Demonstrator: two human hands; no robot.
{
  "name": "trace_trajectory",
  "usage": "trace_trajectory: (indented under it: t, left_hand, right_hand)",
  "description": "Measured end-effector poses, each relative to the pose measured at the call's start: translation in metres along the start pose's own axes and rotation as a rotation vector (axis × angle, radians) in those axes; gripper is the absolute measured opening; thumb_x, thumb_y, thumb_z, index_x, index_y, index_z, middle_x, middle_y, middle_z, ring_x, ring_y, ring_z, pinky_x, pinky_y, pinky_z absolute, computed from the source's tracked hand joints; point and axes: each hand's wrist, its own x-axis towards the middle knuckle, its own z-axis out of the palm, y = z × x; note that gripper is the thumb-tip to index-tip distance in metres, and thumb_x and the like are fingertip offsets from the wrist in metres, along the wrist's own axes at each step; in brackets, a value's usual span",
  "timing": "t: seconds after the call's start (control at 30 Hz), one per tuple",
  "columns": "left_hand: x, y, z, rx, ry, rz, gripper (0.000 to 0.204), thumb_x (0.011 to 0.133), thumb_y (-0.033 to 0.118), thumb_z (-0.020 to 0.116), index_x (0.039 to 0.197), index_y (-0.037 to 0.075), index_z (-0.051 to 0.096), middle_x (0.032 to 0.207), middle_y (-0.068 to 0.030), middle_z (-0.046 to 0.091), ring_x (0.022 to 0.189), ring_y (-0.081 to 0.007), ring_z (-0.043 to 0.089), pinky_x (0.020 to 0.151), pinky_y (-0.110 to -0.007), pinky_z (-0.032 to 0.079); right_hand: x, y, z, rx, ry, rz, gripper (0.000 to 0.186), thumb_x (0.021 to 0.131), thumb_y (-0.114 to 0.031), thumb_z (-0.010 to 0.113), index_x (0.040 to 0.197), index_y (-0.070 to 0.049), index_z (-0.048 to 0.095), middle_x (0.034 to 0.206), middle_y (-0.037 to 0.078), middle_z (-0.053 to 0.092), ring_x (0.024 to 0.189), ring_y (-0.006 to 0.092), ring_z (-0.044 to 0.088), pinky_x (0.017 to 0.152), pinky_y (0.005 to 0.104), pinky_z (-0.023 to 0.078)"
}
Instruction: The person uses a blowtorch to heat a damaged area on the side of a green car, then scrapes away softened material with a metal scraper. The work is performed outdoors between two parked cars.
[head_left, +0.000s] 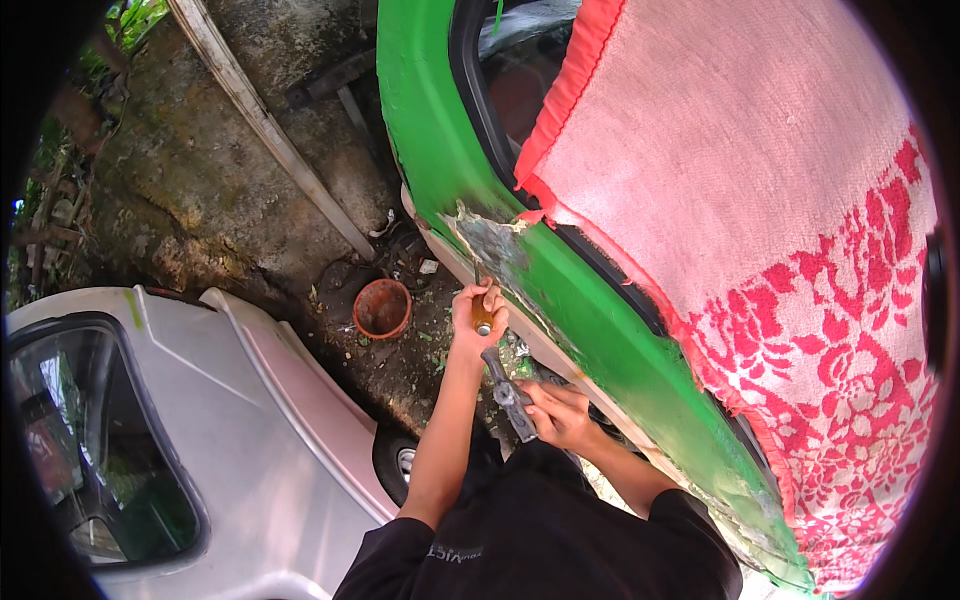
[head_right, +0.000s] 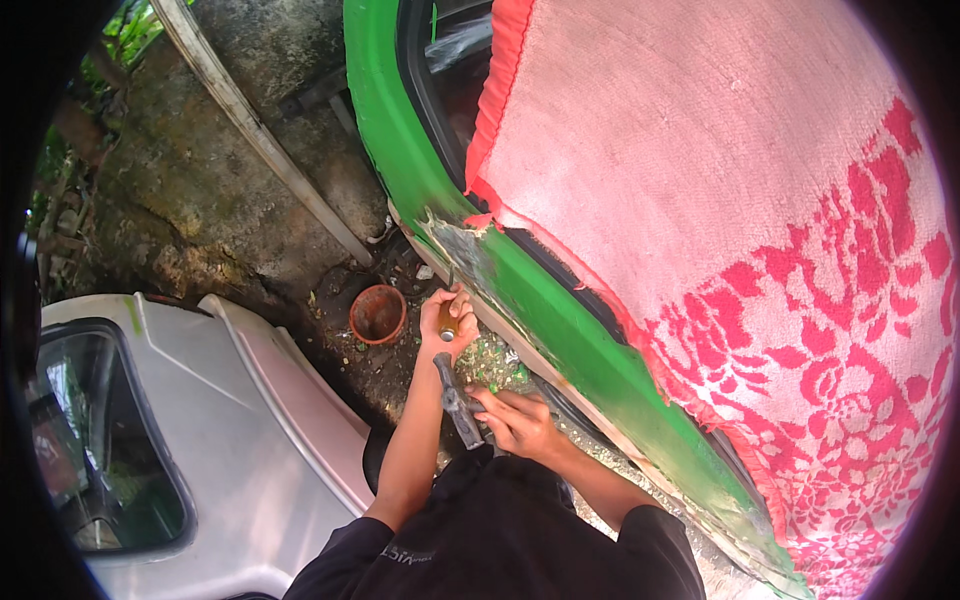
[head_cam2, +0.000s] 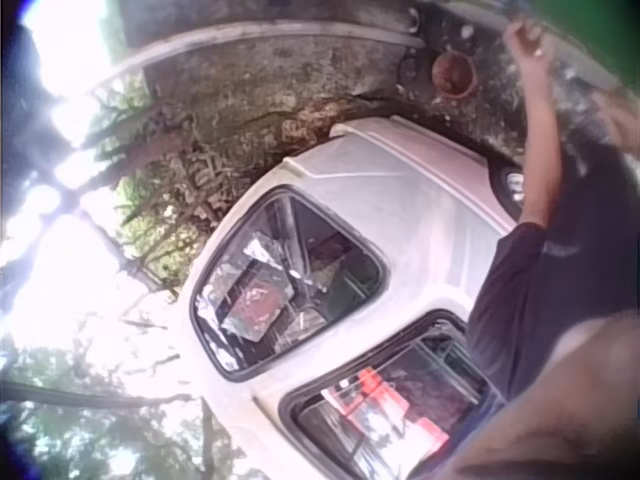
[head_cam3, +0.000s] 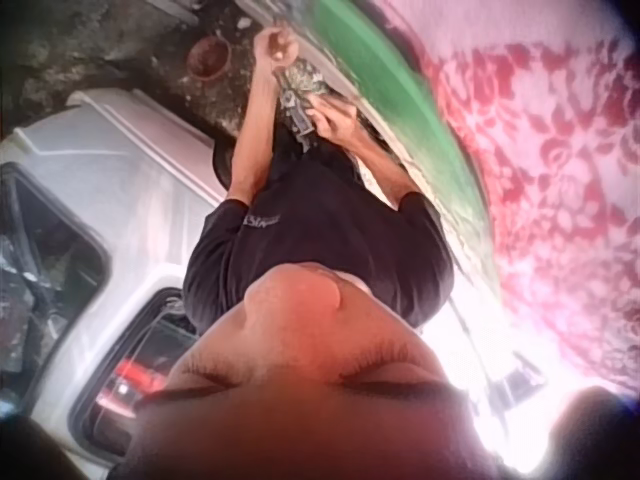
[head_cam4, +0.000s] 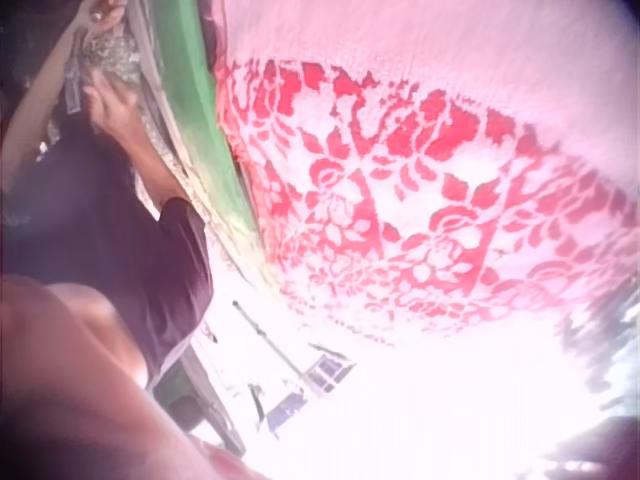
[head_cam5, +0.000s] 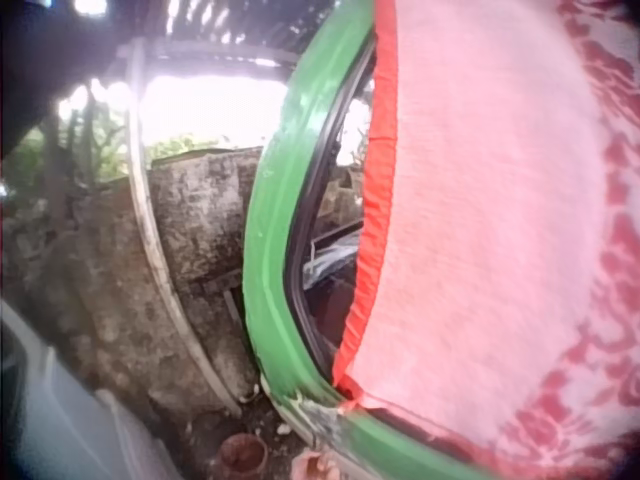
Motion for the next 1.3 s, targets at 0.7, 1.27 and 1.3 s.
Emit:
trace_trajectory:
  t: [0.7,1.27,1.3]
  left_hand:
    - [0.007,-0.002,0.007,0.005,-0.023,0.025,0.007,0.088,0.009,0.044,0.083,0.005,0.047,0.055,-0.006,0.046,0.037,-0.0181,0.033,0.031,-0.033,0.029]
    - [0.007,0.004,-0.002,-0.028,-0.067,0.019,0.008,0.089,0.009,0.044,0.087,0.005,0.05,0.058,-0.0051,0.048,0.039,-0.0181,0.035,0.03,-0.034,0.03]
    - [0.005,0.005,-0.003,-0.016,-0.081,0.018,0.008,0.089,0.009,0.044,0.087,0.005,0.05,0.058,-0.005,0.048,0.039,-0.0179,0.036,0.03,-0.034,0.03]
  right_hand:
    - [-0.001,0.016,0.006,-0.108,-0.105,0.194,0.034,0.088,-0.005,0.067,0.122,0.0,0.063,0.07,0.016,0.062,0.051,0.0234,0.058,0.048,0.0356,0.045]
    - [0.002,0.006,-0.005,-0.072,-0.08,0.218,0.032,0.089,-0.006,0.067,0.12,-0.001,0.064,0.07,0.017,0.062,0.051,0.0249,0.058,0.05,0.0358,0.045]
    - [0.002,0.0,-0.006,-0.035,-0.049,0.2,0.032,0.089,-0.007,0.068,0.121,-0.002,0.064,0.069,0.016,0.061,0.05,0.0257,0.057,0.049,0.0364,0.044]
